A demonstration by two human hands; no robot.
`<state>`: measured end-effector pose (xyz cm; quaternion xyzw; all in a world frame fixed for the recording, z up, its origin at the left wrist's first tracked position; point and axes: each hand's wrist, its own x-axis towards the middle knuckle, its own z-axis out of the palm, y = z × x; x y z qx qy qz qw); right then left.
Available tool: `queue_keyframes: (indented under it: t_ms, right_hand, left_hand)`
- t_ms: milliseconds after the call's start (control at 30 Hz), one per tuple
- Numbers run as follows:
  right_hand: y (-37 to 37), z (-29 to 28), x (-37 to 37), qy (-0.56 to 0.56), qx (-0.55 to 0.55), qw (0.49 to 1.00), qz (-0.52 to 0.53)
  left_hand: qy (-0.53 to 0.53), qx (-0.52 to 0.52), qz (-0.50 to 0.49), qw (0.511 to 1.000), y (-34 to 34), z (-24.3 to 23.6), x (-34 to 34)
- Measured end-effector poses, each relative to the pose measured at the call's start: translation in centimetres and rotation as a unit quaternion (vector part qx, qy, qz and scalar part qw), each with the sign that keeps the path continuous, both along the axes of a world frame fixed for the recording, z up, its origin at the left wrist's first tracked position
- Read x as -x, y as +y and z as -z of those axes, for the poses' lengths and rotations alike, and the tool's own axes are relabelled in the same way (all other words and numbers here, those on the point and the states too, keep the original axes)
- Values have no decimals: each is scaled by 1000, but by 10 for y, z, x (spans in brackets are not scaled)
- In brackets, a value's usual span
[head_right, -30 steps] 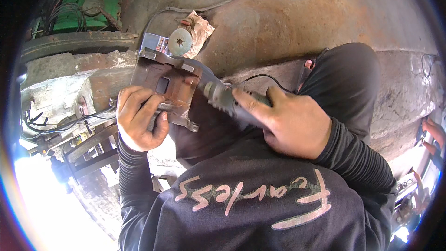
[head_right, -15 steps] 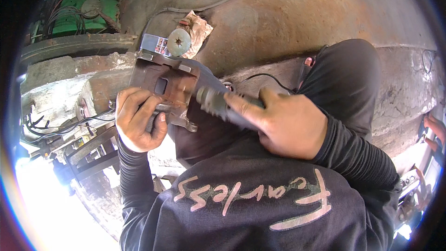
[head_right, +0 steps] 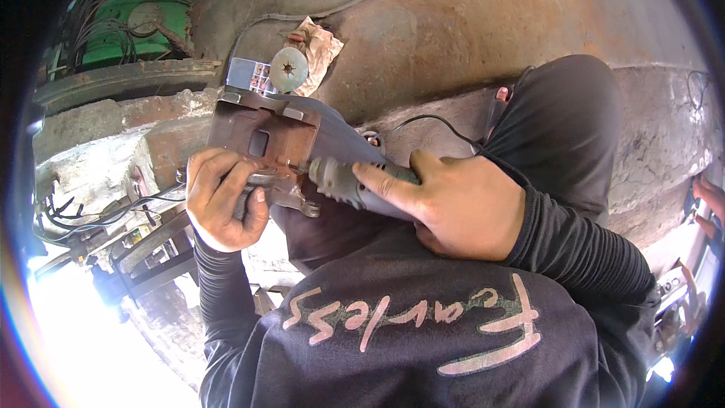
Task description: The person sits on the floor and uses a rotary tool to grind a metal part held in a bench vise. They adjust the tool and the part, then wipe the part with a cloth.
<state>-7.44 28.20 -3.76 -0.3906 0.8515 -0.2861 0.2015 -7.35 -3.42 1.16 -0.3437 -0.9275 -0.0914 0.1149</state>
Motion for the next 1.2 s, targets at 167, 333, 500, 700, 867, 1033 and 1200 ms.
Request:
queue_keyframes:
  t_ms: [167,333,500,700,867,1033,1200]
  right_hand:
    - [3,3,-1,31,-3,998,52]
    - [3,8,-10,19,54,998,35]
    - [8,4,-13,-15,14,999,42]
    - [2,5,-10,29,50,997,51]
    - [-1,5,-8,31,58,997,50]
    - [-1,4,-8,33,51,997,46]
    - [-1,4,-9,33,58,997,50]
  left_hand:
    - [15,-8,1,1000,-5,4,-5]
    - [55,-33,4,998,-17,16,-23]
    - [64,-36,2,997,-27,21,-43]
    - [49,-33,-16,998,-34,19,-50]
    - [35,-29,-28,999,-36,18,-53]
    - [30,-31,-34,998,-37,18,-54]
    - [35,-76,-48,995,-37,22,-54]
